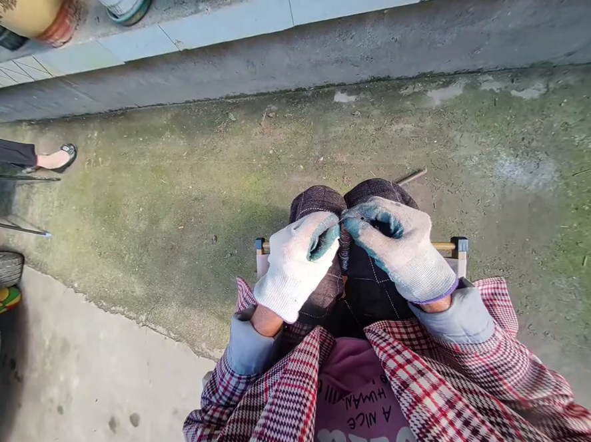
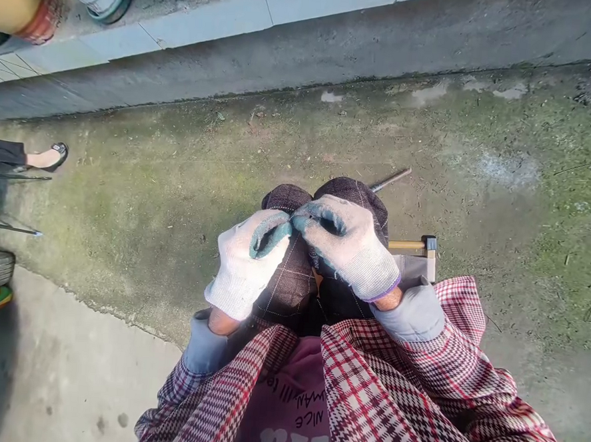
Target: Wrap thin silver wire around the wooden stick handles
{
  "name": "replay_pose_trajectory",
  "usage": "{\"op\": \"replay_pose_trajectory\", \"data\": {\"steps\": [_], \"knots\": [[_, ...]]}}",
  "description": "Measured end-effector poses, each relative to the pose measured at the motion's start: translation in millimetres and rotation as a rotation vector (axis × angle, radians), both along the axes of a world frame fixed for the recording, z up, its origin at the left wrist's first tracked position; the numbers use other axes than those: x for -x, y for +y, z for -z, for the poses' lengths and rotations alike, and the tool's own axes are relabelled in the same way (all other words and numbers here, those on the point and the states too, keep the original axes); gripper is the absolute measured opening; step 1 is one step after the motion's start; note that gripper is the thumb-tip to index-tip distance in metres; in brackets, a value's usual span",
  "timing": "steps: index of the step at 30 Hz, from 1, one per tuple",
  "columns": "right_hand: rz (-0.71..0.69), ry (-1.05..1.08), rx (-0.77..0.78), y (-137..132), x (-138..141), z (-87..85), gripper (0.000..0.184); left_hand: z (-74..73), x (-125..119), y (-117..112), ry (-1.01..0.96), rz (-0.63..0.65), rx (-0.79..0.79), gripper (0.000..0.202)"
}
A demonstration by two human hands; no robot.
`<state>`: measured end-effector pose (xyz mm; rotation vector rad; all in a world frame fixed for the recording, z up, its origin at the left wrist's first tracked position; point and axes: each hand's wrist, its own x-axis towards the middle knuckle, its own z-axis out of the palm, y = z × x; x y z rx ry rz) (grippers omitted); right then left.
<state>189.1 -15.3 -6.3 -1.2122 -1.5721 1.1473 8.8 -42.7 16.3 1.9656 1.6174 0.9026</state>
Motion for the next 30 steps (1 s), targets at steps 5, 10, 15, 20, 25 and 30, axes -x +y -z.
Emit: {"op": "replay_pose_trajectory", "data": {"steps": [5, 10, 15, 20, 25, 30], "knots": [[0.025, 0.034, 0.05, -2, 3, -4.1, 0.011, -0.1, 1, 0, 0.124, 0.001, -0.033, 0.015], [0.075, 0.126, 0.123, -5, 7, -1.3, 0.009, -6.9, -1, 1, 0.317, 0.042, -0.035, 0.011], [0.098, 0.165, 0.07, -3, 8, 5.1, 0.005, -9.5, -4, -1, 0.381, 0.08, -0.049, 0.016], [0.028, 0.051, -0.088, -1, 2, 2.3, 0.007, -1.7, 0, 4, -0.191, 0.011, 0.202, 0.013], [-0.003, 0.008, -0.238, 0, -1, -0.9, 0.008, 5.1, 4, 13, -0.577, -0.042, 0.414, 0.005], [-0.032, 0.1, 0.093, 2, 0, -0.8, 0.017, 2.9, 4, 9, -0.466, -0.045, 0.309, 0.008]]}}
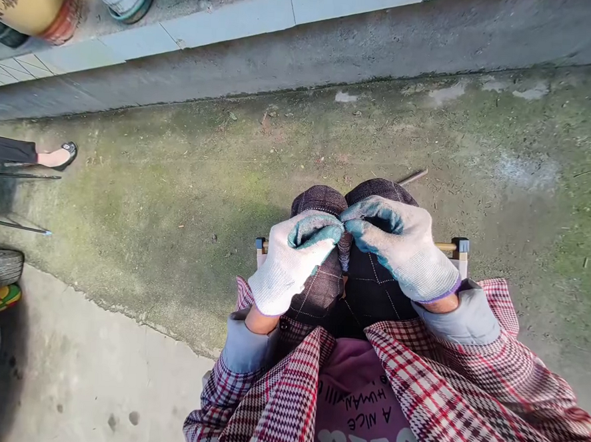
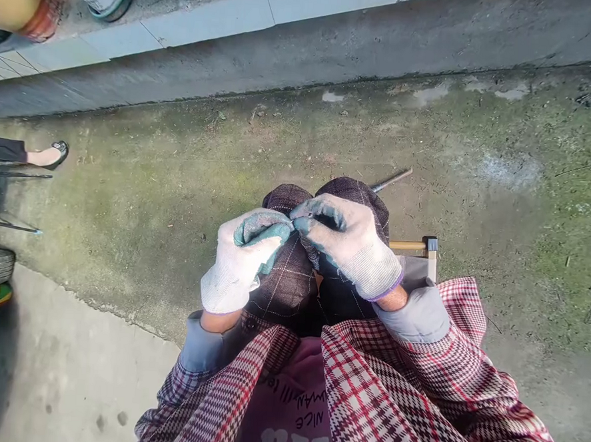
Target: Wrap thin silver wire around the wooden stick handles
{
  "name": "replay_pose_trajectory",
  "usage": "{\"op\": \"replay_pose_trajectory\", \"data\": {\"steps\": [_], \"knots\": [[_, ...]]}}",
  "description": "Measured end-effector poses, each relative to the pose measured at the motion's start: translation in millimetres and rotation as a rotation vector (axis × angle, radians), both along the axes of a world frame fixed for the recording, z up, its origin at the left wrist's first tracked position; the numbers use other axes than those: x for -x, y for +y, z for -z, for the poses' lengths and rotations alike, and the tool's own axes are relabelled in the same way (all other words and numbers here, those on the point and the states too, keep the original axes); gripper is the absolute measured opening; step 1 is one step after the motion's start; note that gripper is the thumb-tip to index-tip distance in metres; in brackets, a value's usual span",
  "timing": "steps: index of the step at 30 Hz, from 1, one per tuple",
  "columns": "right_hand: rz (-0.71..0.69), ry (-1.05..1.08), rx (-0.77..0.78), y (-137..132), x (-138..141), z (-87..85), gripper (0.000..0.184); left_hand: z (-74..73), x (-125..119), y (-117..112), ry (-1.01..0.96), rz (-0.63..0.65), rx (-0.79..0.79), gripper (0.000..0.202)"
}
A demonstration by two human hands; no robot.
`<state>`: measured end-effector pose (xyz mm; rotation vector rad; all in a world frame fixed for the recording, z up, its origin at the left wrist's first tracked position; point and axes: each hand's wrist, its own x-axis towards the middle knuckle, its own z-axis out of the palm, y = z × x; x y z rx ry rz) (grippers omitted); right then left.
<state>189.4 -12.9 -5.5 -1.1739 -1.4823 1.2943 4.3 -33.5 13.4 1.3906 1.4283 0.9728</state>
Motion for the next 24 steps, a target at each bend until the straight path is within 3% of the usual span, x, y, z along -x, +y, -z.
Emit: {"op": "replay_pose_trajectory", "data": {"steps": [2, 7, 9, 15, 19, 22, 24], "knots": [[-0.006, -0.031, 0.022, 1.8, -1.0, 0.1, 0.018, -2.2, 1.2, -4.0, 0.168, 0.058, -0.091, 0.013], [-0.009, -0.156, -0.054, 2.5, -3.8, -1.5, 0.013, -5.2, 0.8, -9.7, 0.797, 0.219, -0.348, 0.021], [0.001, -0.157, -0.04, 0.7, -3.3, -2.4, 0.011, -4.9, -1.0, -9.7, 0.918, 0.259, -0.411, 0.02], [-0.014, -0.087, 0.007, 0.8, 0.0, -4.0, 0.008, -4.7, -2.3, -10.0, 0.98, 0.221, -0.418, 0.021], [-0.047, -0.284, -0.085, 5.4, -1.3, -6.5, 0.007, -3.3, -2.3, -10.1, 0.983, 0.224, -0.414, 0.023], [-0.032, -0.5, -0.214, 3.8, -0.5, -8.1, 0.007, -0.5, -3.4, -9.4, 0.836, 0.163, -0.356, 0.016], [0.024, -0.524, -0.258, -0.5, 2.6, -7.9, 0.007, 0.7, -4.6, -9.0, 0.64, 0.108, -0.293, 0.014]]}}
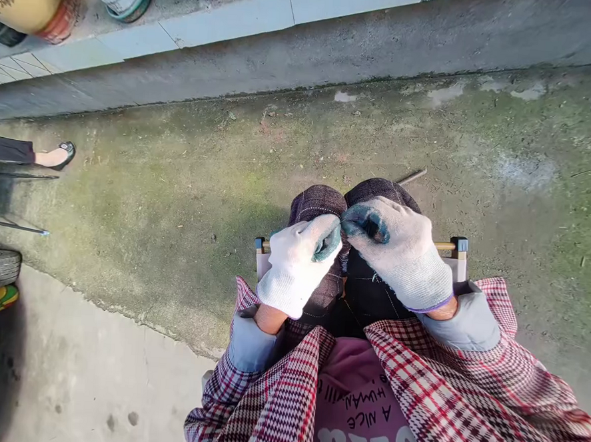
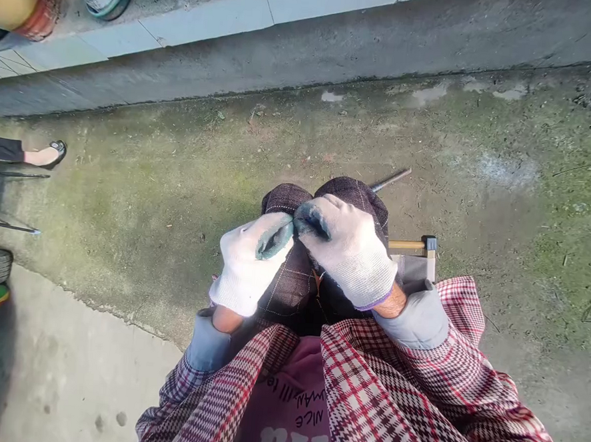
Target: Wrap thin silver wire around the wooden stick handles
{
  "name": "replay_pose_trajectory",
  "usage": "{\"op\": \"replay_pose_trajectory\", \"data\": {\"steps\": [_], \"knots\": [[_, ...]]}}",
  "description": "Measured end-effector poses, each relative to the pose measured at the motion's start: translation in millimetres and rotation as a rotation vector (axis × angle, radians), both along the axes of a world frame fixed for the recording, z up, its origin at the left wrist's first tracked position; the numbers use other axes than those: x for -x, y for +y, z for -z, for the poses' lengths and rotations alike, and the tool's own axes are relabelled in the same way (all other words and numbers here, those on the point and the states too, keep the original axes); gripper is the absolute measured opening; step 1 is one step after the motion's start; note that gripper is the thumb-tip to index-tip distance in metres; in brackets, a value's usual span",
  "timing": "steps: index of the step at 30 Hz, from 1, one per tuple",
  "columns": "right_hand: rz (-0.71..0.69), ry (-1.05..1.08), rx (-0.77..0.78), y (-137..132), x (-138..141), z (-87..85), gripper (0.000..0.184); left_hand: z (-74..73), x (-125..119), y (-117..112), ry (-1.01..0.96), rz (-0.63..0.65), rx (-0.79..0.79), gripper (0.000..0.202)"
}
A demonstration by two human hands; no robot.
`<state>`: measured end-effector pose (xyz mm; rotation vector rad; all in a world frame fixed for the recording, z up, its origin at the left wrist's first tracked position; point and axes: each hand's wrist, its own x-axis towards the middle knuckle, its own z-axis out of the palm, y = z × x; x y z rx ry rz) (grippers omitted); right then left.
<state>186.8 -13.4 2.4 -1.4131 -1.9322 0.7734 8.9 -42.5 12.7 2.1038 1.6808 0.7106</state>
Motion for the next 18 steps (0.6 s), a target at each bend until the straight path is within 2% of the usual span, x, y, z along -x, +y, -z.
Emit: {"op": "replay_pose_trajectory", "data": {"steps": [2, 4, 8, 11, 15, 18], "knots": [[0.06, 0.065, -0.01, -5, 4, 1.5, 0.007, 0.3, -2, 0, -0.176, -0.029, 0.059, 0.015], [0.108, 0.167, 0.033, -9, 9, 4.0, 0.008, 0.2, -3, 0, -0.234, -0.042, 0.085, 0.015], [0.183, 0.413, 0.21, -10, 13, 10.1, 0.012, 2.8, -5, -1, -0.048, -0.051, -0.015, 0.015], [0.214, 0.521, 0.306, -7, 14, 10.9, 0.013, 7.1, -4, -2, 0.088, -0.011, -0.13, 0.017], [0.223, 0.6, 0.381, -7, 11, 6.1, 0.015, 11.3, -2, -3, 0.11, 0.024, -0.192, 0.022], [0.2, 0.653, 0.394, -9, 9, 4.2, 0.019, 13.1, -2, -4, 0.066, -0.014, -0.174, 0.021]]}}
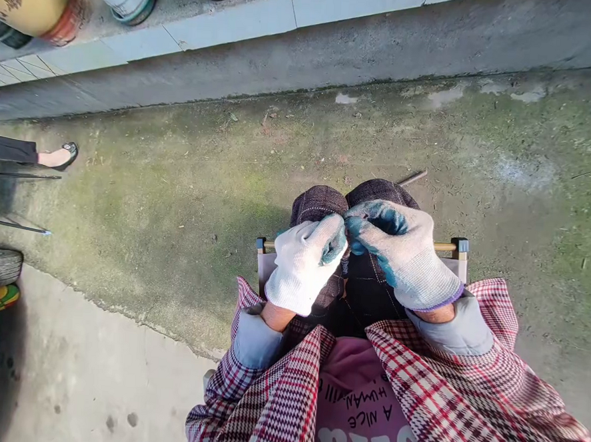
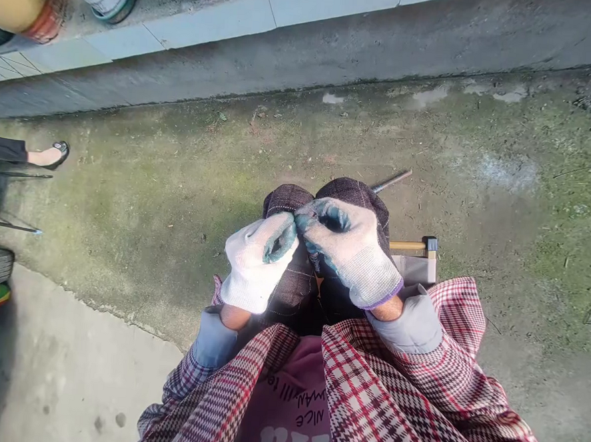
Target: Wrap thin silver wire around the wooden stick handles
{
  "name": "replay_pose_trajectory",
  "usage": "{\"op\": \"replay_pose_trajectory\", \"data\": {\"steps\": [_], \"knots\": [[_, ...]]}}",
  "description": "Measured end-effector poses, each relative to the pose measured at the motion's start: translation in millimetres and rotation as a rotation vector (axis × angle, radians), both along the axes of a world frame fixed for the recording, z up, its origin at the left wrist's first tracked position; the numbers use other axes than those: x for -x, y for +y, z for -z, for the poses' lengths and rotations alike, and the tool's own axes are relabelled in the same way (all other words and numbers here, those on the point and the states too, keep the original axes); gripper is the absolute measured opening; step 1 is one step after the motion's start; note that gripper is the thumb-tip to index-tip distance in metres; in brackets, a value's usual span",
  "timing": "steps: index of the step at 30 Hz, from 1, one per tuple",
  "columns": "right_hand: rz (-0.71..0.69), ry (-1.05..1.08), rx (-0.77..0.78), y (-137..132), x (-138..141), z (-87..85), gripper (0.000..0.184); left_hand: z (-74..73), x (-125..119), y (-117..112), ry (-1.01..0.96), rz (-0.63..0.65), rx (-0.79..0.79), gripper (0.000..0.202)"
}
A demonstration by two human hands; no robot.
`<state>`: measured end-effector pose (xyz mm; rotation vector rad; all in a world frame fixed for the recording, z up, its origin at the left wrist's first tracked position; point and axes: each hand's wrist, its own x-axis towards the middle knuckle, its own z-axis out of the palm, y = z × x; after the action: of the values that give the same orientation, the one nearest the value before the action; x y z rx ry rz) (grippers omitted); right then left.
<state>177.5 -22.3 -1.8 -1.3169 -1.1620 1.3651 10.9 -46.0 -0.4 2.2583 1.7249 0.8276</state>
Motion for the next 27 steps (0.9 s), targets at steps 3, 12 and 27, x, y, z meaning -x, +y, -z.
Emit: {"op": "replay_pose_trajectory", "data": {"steps": [3, 12, 27], "knots": [[0.001, 0.013, -0.042, -2, 1, 2.0, 0.022, 1.5, 0, -1, 0.001, -0.019, -0.004, 0.022], [-0.05, -0.431, -0.435, -6, -3, 7.4, 0.009, -4.0, 0, 7, -0.413, -0.039, 0.364, 0.015], [-0.104, -0.749, -0.969, 4, -12, 28.2, 0.017, 7.2, 12, 3, -1.481, 0.066, 1.173, 0.026]]}}
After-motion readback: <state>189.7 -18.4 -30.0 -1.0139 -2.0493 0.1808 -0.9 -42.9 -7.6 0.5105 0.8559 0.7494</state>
